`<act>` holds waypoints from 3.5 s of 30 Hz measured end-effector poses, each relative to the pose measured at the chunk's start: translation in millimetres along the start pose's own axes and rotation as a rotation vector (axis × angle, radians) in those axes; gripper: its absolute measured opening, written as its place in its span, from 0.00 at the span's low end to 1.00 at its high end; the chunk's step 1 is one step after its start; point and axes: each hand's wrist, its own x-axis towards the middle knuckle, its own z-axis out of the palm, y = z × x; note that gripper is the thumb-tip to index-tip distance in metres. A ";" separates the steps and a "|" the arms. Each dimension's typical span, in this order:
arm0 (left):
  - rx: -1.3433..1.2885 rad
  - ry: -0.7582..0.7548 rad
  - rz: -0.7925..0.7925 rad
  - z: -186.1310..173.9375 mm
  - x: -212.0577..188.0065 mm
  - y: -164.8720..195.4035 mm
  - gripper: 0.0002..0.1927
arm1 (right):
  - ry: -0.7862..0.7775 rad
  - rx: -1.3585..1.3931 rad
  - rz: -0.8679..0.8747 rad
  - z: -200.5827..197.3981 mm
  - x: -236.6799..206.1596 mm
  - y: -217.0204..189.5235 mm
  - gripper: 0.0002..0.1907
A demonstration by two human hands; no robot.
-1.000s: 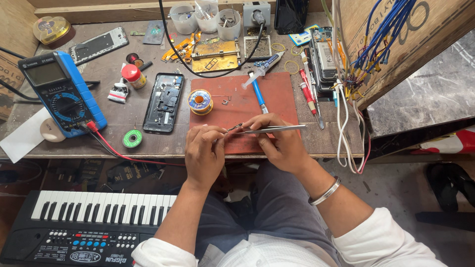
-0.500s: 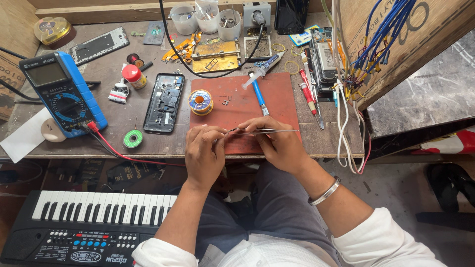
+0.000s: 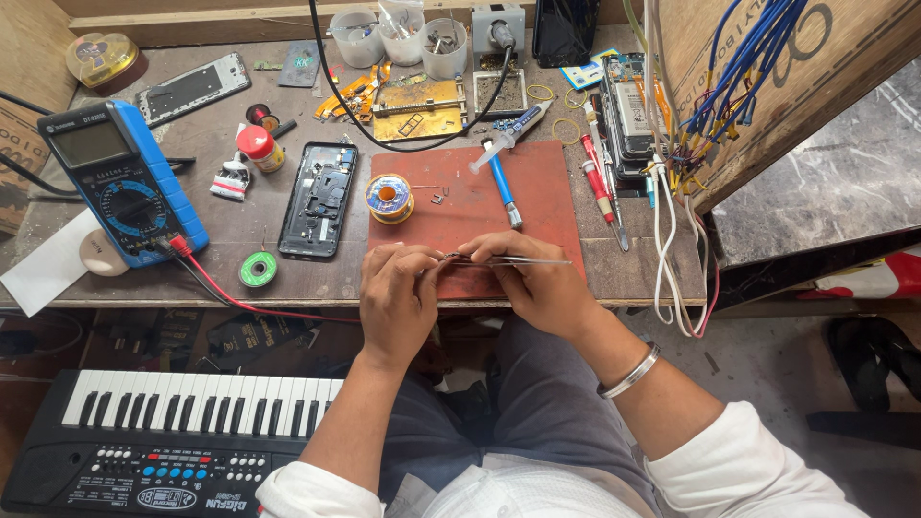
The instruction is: The person solders a small phone circuit board component on a red mat, using a soldering iron and tweezers to position and solder parts. They lift and turn the board to view it, scrape and rework the soldered area with a blade-like tool, and finish by probing the component with a blue-handled tool.
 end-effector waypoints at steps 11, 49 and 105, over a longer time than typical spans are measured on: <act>0.003 0.009 -0.007 0.3 0.8 0.7 0.13 | 0.028 0.058 0.025 -0.3 -2.0 3.0 0.19; -0.065 -0.040 -0.001 2.3 -2.8 -5.6 0.16 | -0.950 -0.629 -0.681 -46.3 86.9 -20.0 0.17; -0.036 0.013 -0.060 2.4 1.4 0.0 0.10 | 0.005 0.045 0.010 -4.8 6.4 10.2 0.13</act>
